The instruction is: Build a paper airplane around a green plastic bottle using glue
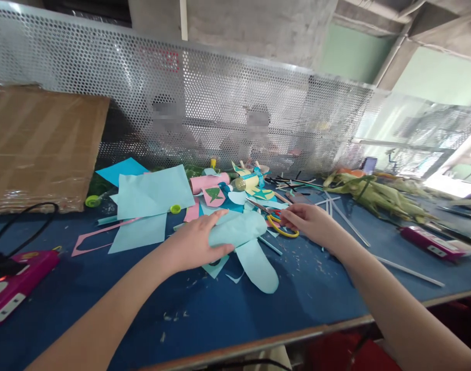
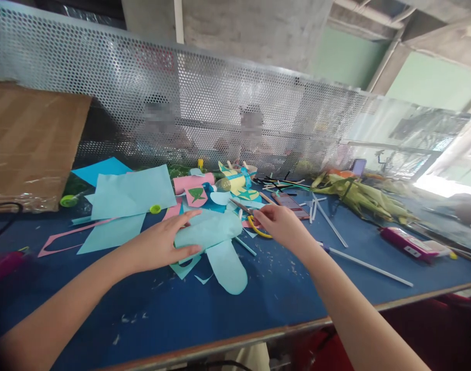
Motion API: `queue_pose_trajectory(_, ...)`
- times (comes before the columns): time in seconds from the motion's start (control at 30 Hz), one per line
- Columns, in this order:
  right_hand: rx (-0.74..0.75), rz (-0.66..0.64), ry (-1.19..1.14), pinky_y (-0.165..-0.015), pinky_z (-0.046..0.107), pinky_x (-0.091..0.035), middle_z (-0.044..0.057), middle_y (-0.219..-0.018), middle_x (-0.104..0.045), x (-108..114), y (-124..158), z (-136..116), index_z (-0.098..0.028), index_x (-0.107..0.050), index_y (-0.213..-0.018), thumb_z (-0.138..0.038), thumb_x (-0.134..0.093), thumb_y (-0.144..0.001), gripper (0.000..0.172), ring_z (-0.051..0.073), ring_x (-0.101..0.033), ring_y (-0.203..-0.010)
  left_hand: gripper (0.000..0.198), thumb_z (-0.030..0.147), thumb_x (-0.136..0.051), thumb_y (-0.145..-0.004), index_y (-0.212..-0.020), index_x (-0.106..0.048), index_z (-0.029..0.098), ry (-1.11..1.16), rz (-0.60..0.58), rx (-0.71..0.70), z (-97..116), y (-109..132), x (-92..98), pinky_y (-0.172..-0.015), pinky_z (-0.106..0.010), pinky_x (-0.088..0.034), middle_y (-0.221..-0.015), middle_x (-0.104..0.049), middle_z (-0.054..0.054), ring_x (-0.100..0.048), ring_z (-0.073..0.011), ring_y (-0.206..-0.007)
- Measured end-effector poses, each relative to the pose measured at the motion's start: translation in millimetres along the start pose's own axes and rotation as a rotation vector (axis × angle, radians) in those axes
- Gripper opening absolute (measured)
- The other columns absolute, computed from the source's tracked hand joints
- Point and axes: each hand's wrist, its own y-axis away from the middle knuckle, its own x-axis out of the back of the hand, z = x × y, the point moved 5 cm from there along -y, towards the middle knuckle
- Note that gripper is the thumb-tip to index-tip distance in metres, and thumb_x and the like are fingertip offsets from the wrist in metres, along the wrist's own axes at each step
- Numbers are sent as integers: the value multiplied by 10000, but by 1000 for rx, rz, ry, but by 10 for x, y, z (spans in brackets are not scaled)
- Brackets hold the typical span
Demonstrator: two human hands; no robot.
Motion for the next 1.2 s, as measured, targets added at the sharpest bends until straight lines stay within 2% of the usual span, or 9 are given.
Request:
queue_pose_trajectory(0.17,-20,85,20,-577,275,-453,29,-674,-676,-117,-62,24,-218,-559,-759,-399,-510,-806,193,177,-621,-618,824,674,-503,-747,-1440,-298,278,158,-84,95,-209,-68,-24,-874,-434,-458,-1361,-515,-128,-505,-375,-1202)
queue_pose_trajectory(0.33,84,356,-22,-544,267,-381,-20,-569,-545,-42,144,-300,-230,-454,-723,-503,-426,-869,310,139,-504,-532,765,654,-560,-742,-1392,-383,290,554,124,192,-379,-127,29,-811,-418,-524,-1445,-409,-154,-535,-366,-1179)
queue_pose_trajectory(0.47,151,25,-111,-586,286,-425,20,-692,-606,-512,321,-595,-230,-458,-776,-558,-538,-802,338,167,-570,-629,800,451,-669,-760,-1434,-276,273,1052,208,189,-298,-143,-42,-778,-394,-567,-1369,-487,-168,-637,-301,-1041)
queue_pose_trajectory(0.57,134,-63,-274,-619,308,-471,70,-928,-614,-847,383,-722,-237,-371,-903,-565,-607,-740,436,190,-616,-734,795,380,-685,-768,-1429,-262,248,1240,212,220,-166,-117,-130,-790,-396,-568,-1251,-584,-158,-664,-282,-981)
queue_pose_trajectory(0.63,97,-73,-318,-549,296,-451,62,-935,-588,-981,370,-756,-246,-309,-883,-556,-644,-697,492,182,-610,-684,868,361,-703,-761,-1449,-180,278,1310,227,242,-103,-91,-171,-782,-391,-566,-1195,-621,-139,-665,-276,-979)
queue_pose_trajectory(0.8,38,-157,-497,-514,267,-411,-3,-849,-583,-1005,249,-714,-255,-276,-887,-486,-694,-666,526,150,-581,-618,1061,491,-697,-742,-1457,73,348,1230,282,332,-211,-88,-163,-751,-363,-573,-1248,-582,-118,-660,-259,-986)
queue_pose_trajectory(0.93,-134,-295,-596,-605,273,-451,17,-883,-647,-866,195,-501,-239,-372,-1011,-459,-678,-718,478,177,-633,-757,816,700,-353,-835,-1471,10,340,1033,530,381,-526,-108,54,-812,-364,-550,-1380,-449,-131,-563,-272,-1158)
queue_pose_trajectory(1.0,-211,-368,-616,-651,277,-482,26,-962,-653,-793,189,-383,-245,-440,-1066,-419,-680,-727,450,184,-647,-824,776,650,-419,-832,-1470,-101,342,937,635,387,-637,-97,169,-884,-372,-507,-1437,-381,-114,-462,-285,-1261)
queue_pose_trajectory(1.2,-282,-388,-843,-736,287,-556,58,-1047,-646,-644,66,-142,-218,-584,-1081,-313,-647,-734,365,180,-635,-898,602,507,-534,-796,-1342,-406,288,778,380,398,-592,-125,157,-937,-401,-430,-1274,-554,-102,-526,-301,-1171)
